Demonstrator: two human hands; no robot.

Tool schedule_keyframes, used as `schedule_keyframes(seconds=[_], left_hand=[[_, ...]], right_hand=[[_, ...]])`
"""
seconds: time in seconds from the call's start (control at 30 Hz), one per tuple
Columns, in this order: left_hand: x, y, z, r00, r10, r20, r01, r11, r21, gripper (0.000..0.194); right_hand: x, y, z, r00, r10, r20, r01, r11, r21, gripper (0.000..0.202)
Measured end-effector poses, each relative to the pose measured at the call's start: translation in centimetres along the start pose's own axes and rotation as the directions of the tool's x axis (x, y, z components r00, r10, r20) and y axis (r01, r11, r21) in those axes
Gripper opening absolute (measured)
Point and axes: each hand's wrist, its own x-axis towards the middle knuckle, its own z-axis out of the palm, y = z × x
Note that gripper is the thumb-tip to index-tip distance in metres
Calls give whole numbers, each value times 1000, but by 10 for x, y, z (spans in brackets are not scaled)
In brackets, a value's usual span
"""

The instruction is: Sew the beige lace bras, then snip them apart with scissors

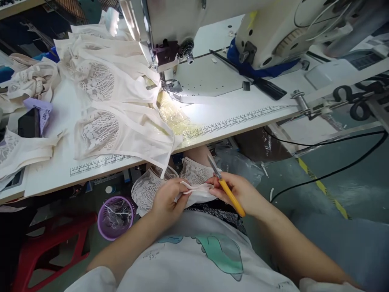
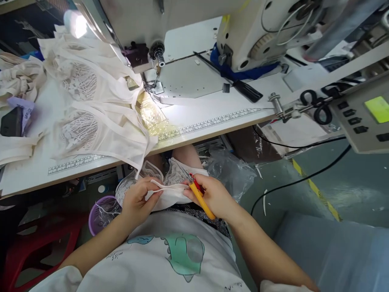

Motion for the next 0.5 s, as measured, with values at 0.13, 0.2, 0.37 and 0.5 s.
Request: schedule_keyframes(seconds=[0.13,0.2,0.37,0.5], left_hand=[[4,12,1,964,211,162,-219,975,32,11],[4,16,2,929,284,239,-295,956,10,13],[0,17,6,920,287,268,-304,952,25,16],[-5,12,7,957,150,247,-159,987,15,13]], right_hand=[[12,-5,0,984,58,171,-40,994,-103,24],[16,-9,1,960,86,268,-45,987,-155,19],[23,-9,3,977,112,179,-57,956,-287,26],[22,-11,3,995,83,55,-63,954,-294,24]])
